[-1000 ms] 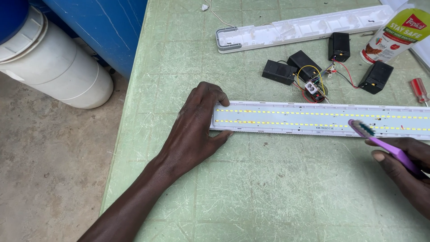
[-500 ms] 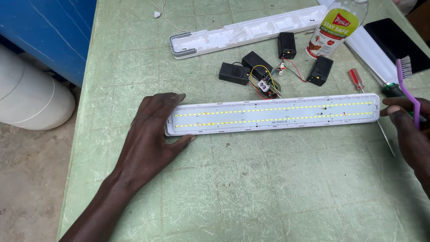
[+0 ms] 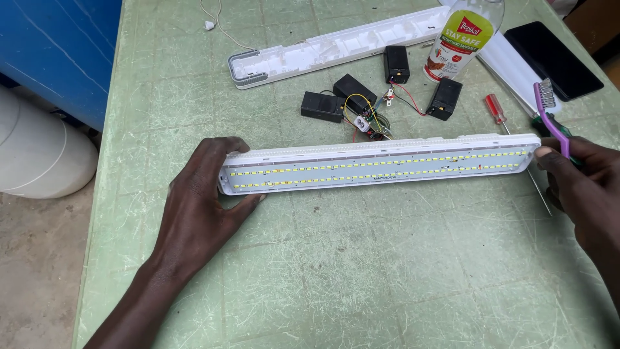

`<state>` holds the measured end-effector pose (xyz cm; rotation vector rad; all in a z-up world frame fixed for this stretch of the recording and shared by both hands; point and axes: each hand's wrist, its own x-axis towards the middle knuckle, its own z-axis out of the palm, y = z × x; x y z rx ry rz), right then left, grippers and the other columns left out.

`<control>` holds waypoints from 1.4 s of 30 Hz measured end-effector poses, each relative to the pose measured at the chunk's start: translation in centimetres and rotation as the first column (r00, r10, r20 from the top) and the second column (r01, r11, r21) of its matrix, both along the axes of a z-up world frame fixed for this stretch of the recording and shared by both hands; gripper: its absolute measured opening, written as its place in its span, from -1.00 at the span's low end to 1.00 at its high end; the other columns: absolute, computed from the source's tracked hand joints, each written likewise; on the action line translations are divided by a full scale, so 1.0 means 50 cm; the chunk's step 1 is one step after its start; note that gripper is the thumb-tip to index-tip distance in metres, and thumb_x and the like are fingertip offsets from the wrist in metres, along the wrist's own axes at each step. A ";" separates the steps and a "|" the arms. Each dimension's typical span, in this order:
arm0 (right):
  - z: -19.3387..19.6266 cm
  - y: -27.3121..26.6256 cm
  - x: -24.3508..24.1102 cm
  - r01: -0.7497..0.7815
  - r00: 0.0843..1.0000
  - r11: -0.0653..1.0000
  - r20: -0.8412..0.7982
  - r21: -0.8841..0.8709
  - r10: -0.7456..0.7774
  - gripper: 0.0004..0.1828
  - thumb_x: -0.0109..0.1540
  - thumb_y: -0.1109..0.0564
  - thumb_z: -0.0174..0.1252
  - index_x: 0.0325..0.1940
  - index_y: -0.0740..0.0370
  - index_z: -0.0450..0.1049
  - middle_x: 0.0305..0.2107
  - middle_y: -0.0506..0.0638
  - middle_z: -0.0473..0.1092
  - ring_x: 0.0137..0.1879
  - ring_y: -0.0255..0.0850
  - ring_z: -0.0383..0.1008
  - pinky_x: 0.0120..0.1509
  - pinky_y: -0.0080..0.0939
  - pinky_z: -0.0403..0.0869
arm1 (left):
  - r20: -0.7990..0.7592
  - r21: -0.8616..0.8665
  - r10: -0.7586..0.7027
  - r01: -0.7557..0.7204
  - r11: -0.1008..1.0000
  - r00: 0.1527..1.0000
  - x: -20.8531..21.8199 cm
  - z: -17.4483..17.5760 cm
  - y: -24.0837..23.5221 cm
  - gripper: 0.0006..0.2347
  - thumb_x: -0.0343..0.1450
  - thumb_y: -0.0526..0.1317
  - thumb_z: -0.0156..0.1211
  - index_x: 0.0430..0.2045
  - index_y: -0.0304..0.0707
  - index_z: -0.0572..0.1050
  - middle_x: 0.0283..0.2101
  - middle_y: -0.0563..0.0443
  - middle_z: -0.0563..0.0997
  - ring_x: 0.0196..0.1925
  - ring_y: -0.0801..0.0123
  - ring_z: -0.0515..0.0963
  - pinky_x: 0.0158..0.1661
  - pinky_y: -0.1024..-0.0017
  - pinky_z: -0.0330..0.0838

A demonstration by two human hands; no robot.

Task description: Cleaning an LED strip by applying a liquid solution and scrubbing it with a toothbrush on a workbench.

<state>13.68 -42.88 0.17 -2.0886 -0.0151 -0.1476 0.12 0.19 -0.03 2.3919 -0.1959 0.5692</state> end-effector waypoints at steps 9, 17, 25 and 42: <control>0.000 -0.011 0.003 -0.082 0.997 0.979 0.011 0.189 0.082 -0.90 0.44 0.16 -0.01 -0.02 0.20 0.39 -0.52 -0.04 0.20 -0.64 -0.48 -0.10 -0.62 -0.46 -0.14 | 0.020 0.048 0.126 -0.127 0.991 0.992 0.002 -0.008 0.005 -0.39 0.19 -0.21 0.45 0.12 -0.26 0.30 0.11 -0.06 0.48 0.11 0.15 0.51 -0.06 0.24 0.41; 0.004 -0.009 0.000 -0.108 0.994 0.968 0.034 0.225 0.103 -0.89 0.43 0.13 0.02 -0.03 0.20 0.39 -0.52 -0.03 0.24 -0.65 -0.49 -0.09 -0.63 -0.48 -0.11 | 0.055 0.006 0.144 -0.145 0.989 0.988 0.004 -0.007 0.009 -0.46 0.19 -0.23 0.46 0.04 -0.28 0.37 0.01 -0.10 0.49 -0.03 0.17 0.50 -0.16 0.35 0.42; 0.000 -0.015 0.003 -0.118 0.993 0.967 0.026 0.224 0.115 -0.89 0.46 0.14 -0.02 -0.05 0.21 0.37 -0.50 -0.03 0.25 -0.67 -0.50 -0.13 -0.63 -0.47 -0.13 | -0.003 -0.088 0.149 -0.149 0.985 0.989 0.007 -0.006 0.010 -0.42 0.17 -0.25 0.49 0.06 -0.28 0.35 0.02 -0.07 0.48 -0.14 0.29 0.49 -0.26 0.43 0.48; 0.023 -0.001 0.002 -0.144 0.986 0.939 -0.038 0.313 0.164 -0.81 0.38 0.01 -0.08 -0.06 0.15 0.32 -0.69 -0.18 0.00 -0.76 -0.49 -0.22 -0.71 -0.46 -0.19 | -0.180 -0.775 -0.223 0.002 0.632 0.958 0.011 0.028 0.038 -0.45 0.25 -0.33 0.21 0.21 -0.27 0.30 0.19 -0.16 0.50 0.33 0.31 0.42 0.20 0.41 0.39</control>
